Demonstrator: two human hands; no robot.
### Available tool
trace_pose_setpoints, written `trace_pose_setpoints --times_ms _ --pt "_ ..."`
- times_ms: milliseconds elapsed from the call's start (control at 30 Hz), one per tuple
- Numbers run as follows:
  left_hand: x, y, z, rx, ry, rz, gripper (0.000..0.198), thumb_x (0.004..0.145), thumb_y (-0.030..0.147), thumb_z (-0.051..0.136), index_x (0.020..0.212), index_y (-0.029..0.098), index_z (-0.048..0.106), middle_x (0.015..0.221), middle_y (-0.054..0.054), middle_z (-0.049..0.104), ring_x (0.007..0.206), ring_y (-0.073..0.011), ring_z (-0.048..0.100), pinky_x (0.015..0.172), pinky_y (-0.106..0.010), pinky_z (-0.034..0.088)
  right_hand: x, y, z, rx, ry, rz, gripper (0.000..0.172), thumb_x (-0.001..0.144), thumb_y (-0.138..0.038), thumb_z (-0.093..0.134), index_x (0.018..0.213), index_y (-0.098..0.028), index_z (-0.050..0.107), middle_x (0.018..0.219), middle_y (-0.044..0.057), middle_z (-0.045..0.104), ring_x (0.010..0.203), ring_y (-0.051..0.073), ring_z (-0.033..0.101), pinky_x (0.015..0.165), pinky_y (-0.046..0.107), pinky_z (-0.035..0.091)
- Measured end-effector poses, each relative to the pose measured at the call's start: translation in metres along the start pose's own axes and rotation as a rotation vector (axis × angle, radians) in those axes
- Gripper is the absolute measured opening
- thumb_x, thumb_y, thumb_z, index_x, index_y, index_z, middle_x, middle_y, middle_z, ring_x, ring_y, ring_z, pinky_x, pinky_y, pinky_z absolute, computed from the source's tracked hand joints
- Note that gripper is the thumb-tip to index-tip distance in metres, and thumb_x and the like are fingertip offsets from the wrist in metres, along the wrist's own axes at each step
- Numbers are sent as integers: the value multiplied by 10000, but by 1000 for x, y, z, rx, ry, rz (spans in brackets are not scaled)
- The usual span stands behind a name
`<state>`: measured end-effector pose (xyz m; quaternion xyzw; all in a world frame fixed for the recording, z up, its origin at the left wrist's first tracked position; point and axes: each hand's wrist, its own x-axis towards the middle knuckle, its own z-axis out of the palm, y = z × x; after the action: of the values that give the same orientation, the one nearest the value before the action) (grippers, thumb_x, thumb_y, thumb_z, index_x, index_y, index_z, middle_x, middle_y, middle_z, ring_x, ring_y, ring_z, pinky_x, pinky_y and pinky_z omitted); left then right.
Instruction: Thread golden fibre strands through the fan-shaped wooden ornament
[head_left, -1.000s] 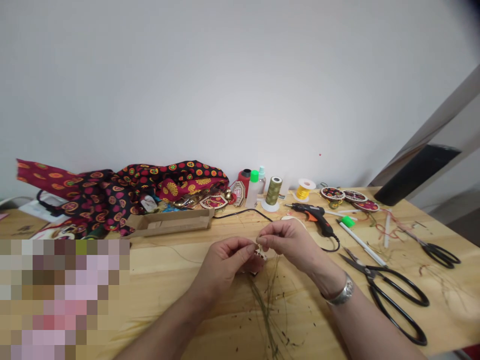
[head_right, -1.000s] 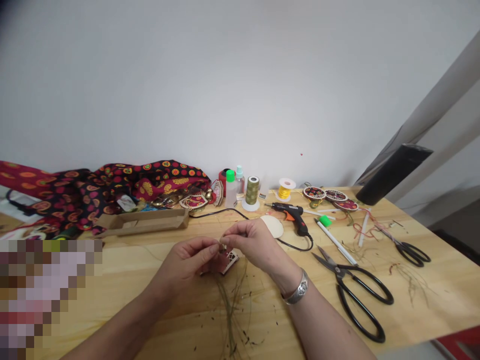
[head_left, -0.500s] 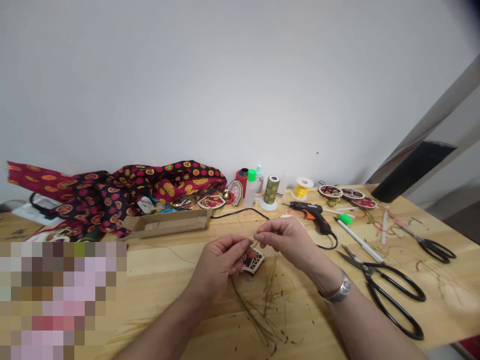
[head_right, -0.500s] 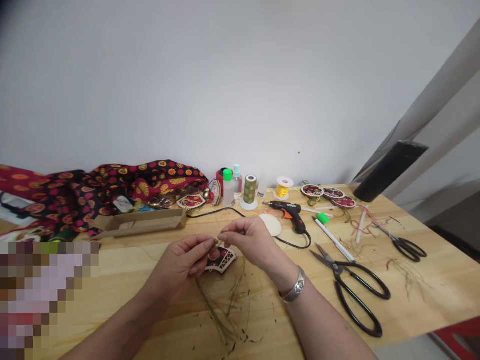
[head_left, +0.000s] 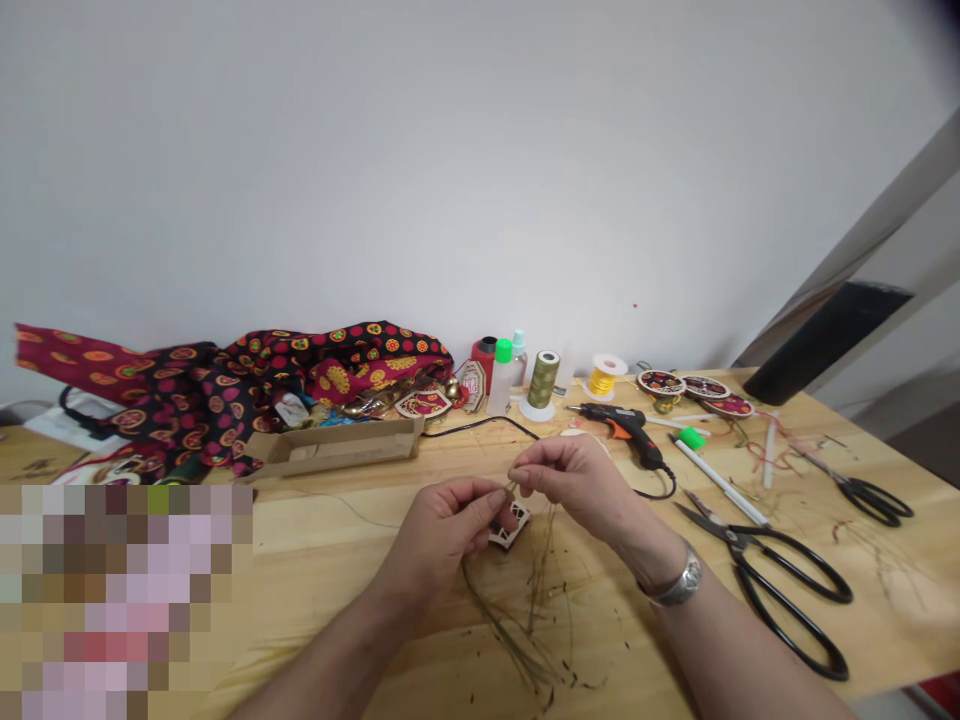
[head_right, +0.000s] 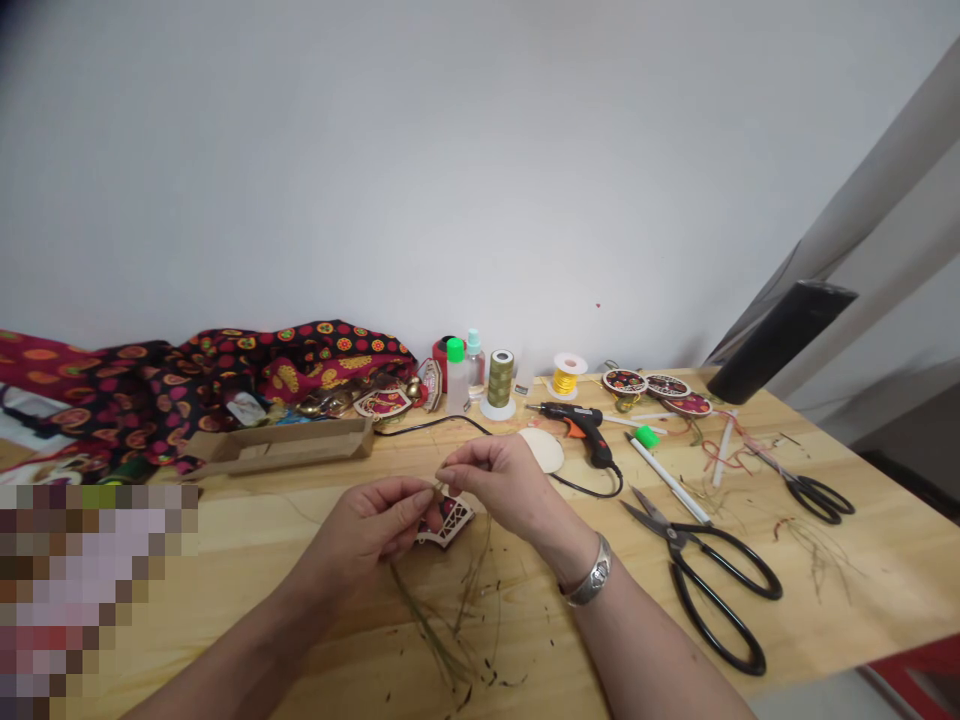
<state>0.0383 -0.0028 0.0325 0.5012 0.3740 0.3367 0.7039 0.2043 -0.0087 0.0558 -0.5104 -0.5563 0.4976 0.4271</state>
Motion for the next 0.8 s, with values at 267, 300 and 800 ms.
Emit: trace_pose_setpoints --times_ms 267,300,800 --pt "0 0 0 16 79 5 225 738 337 604 772 127 679 671 -56 676 399 -14 285 395 -177 178 1 3 0 -33 -4 -2 101 699 -234 622 645 -152 644 549 -27 579 496 70 464 506 198 367" --pt "0 -1 0 10 93 8 225 738 336 606 775 127 679 673 -61 681 399 -14 284 395 -174 181 1 3 0 -42 -1 -3 100 699 -233 622 648 -151 645 548 -28 577 495 70 462 504 196 367" --pt "-2 -1 1 -248 72 -22 180 736 269 618 678 99 622 657 -63 659 386 5 224 392 -169 133 1 4 5 -152 78 -86 100 694 -246 621 670 -157 661 625 4 633 577 109 530 553 219 415"
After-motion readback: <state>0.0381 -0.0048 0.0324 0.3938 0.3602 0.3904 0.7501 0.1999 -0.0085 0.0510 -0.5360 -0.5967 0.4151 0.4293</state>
